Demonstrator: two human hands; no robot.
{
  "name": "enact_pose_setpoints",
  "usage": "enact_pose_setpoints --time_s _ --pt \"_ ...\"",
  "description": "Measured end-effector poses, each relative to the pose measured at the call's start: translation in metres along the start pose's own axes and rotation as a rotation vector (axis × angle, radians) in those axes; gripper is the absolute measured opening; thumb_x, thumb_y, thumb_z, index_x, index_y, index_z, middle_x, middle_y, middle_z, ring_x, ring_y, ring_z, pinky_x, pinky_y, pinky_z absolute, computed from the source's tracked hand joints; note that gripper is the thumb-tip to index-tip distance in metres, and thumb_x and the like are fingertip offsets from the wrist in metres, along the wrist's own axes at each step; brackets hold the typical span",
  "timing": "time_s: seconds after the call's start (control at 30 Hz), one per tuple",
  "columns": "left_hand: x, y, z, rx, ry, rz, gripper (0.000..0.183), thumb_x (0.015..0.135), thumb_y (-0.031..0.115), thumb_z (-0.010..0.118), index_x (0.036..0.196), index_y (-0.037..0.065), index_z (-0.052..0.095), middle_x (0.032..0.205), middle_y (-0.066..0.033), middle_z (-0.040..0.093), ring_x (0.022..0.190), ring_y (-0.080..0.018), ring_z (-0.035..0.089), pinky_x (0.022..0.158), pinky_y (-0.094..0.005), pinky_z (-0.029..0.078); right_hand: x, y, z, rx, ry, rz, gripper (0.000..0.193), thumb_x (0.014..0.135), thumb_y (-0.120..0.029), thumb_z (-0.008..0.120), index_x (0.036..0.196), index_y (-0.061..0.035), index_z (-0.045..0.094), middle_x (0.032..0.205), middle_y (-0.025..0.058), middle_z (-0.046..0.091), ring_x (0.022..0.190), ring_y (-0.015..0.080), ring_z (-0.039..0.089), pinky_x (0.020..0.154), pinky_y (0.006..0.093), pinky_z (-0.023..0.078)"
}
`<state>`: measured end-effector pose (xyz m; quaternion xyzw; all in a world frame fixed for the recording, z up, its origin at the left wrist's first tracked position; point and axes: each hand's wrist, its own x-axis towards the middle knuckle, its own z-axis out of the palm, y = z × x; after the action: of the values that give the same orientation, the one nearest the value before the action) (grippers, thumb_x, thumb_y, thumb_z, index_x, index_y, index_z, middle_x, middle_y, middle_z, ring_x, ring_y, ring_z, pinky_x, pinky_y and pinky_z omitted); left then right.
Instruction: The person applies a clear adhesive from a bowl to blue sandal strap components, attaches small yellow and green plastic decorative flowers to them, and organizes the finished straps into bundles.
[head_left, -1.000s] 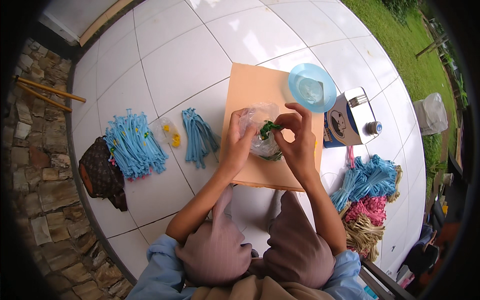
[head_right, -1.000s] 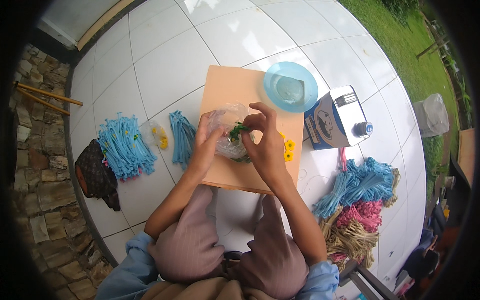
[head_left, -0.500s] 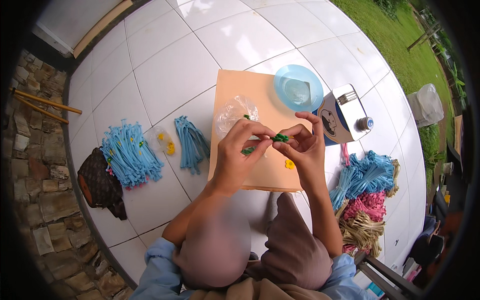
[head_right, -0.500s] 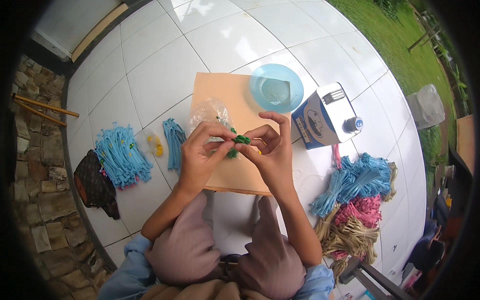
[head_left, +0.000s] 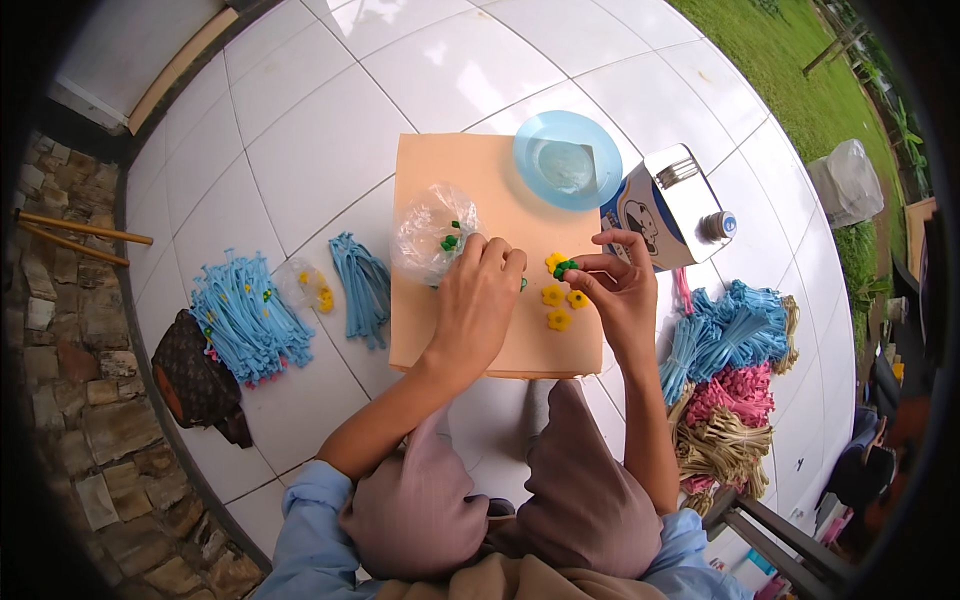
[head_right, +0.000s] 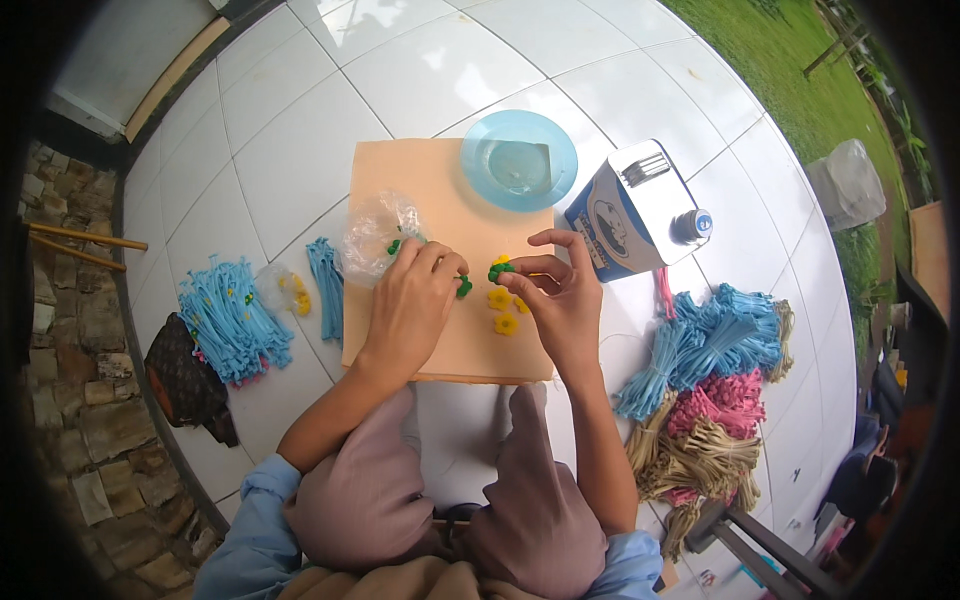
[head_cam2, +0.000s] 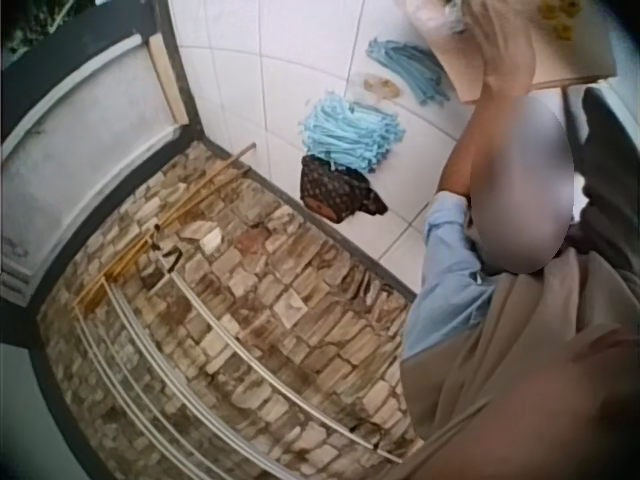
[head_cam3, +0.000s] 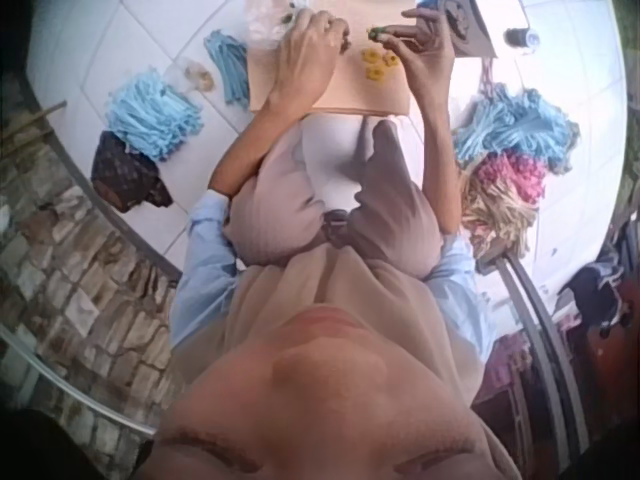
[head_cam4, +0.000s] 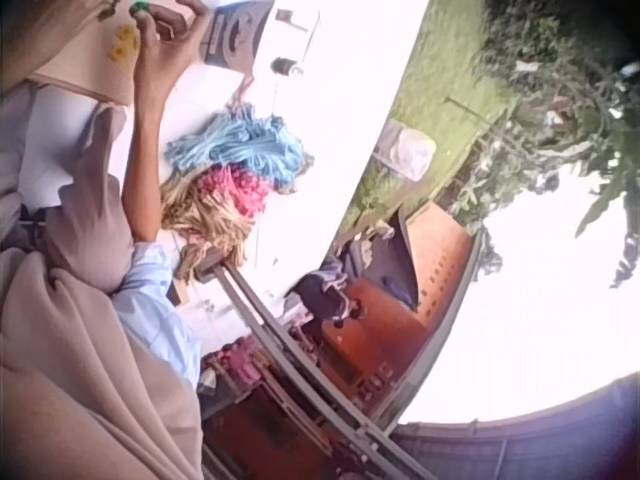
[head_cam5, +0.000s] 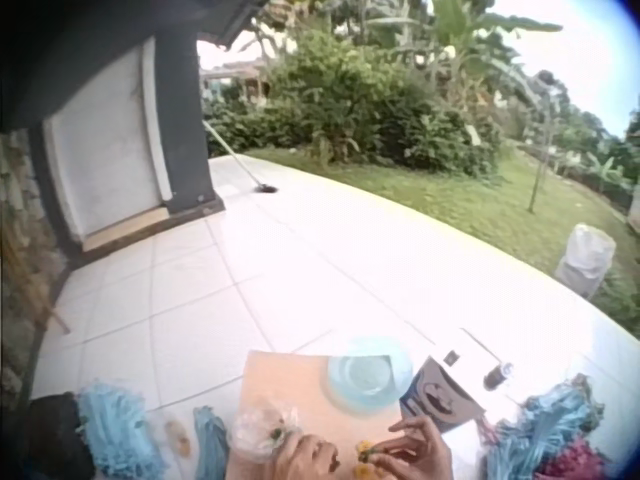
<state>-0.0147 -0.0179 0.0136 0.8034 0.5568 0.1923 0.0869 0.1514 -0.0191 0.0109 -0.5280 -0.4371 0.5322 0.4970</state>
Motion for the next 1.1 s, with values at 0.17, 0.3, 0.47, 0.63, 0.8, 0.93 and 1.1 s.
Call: enact_pose_setpoints --time_s 0.17,0.3,0.47,0.63,0.8,0.93,1.1 --pt "0.005 0.003 -0.012 -0.81 0.038 -0.231 0.01 0.082 0.006 0.062 0.091 0.001 0.062 0.085 -0.0057 0.063 0.077 -0.0159 0.062 0.067 -0.0272 0.052 -0.005 -0.002 0.005 -0.172 -0.015 -0.065 0.038 0.077 -0.001 0.069 0.106 -0.0019 0.046 0.082 0.0114 0.067 0.077 0.015 0.066 0.067 0.0234 0.05" --pt "0.003 0.001 -0.007 -0.966 -0.027 -0.267 0.009 0.084 0.004 0.061 0.091 -0.001 0.062 0.09 -0.0054 0.064 0.075 -0.0115 0.063 0.066 -0.0242 0.053 -0.01 -0.009 0.013 -0.26 -0.024 -0.19 0.035 0.076 0.001 0.068 0.104 -0.0015 0.047 0.086 0.0102 0.066 0.079 0.0161 0.066 0.07 0.0256 0.052" --pt "0.003 0.002 -0.01 -1.278 -0.037 -0.43 0.017 0.083 0.0 0.061 0.097 0.0 0.051 0.086 -0.0105 0.064 0.077 -0.0131 0.063 0.068 -0.0241 0.052 -0.015 -0.008 0.016 -0.381 0.023 -0.324 0.034 0.076 0.003 0.067 0.104 -0.0017 0.048 0.091 0.0102 0.064 0.08 0.0165 0.066 0.07 0.0265 0.052" --pt "0.0 0.001 -0.009 -1.392 0.053 -0.431 0.019 0.081 -0.002 0.063 0.091 0.001 0.047 0.083 -0.0093 0.063 0.078 -0.0135 0.064 0.066 -0.0242 0.055 -0.016 -0.011 0.024 -0.364 0.035 -0.414 0.035 0.077 0.003 0.066 0.105 -0.0016 0.047 0.092 0.0119 0.063 0.082 0.0177 0.066 0.068 0.0271 0.053" --pt "0.0 0.007 -0.01 -1.174 0.152 -0.346 0.018 0.081 -0.001 0.063 0.088 0.002 0.046 0.082 -0.0066 0.062 0.078 -0.0127 0.064 0.068 -0.0245 0.054 -0.017 -0.015 0.025 -0.279 0.02 -0.287 0.032 0.08 0.004 0.062 0.107 -0.0012 0.046 0.089 0.0114 0.064 0.083 0.0186 0.066 0.068 0.0276 0.054" --pt "-0.001 0.004 -0.008 -0.668 0.219 -0.144 0.019 0.078 -0.002 0.064 0.087 0.002 0.047 0.079 -0.0065 0.06 0.073 -0.0161 0.062 0.065 -0.0274 0.052 -0.007 -0.005 0.015 -0.264 0.117 -0.288 0.035 0.079 0.004 0.062 0.109 -0.002 0.044 0.087 0.0109 0.065 0.081 0.0189 0.066 0.069 0.0281 0.053" --pt "0.014 -0.005 -0.005 -0.055 0.073 0.031 0.016 0.073 0.0 0.063 0.084 0.004 0.052 0.075 -0.0063 0.059 0.076 -0.0243 0.055 0.062 -0.0346 0.048 -0.004 0.012 0.018 -0.633 -0.023 -0.315 0.046 0.075 0.002 0.063 0.115 -0.0058 0.042 0.083 0.0067 0.063 0.092 0.025 0.055 0.081 0.0349 0.043"
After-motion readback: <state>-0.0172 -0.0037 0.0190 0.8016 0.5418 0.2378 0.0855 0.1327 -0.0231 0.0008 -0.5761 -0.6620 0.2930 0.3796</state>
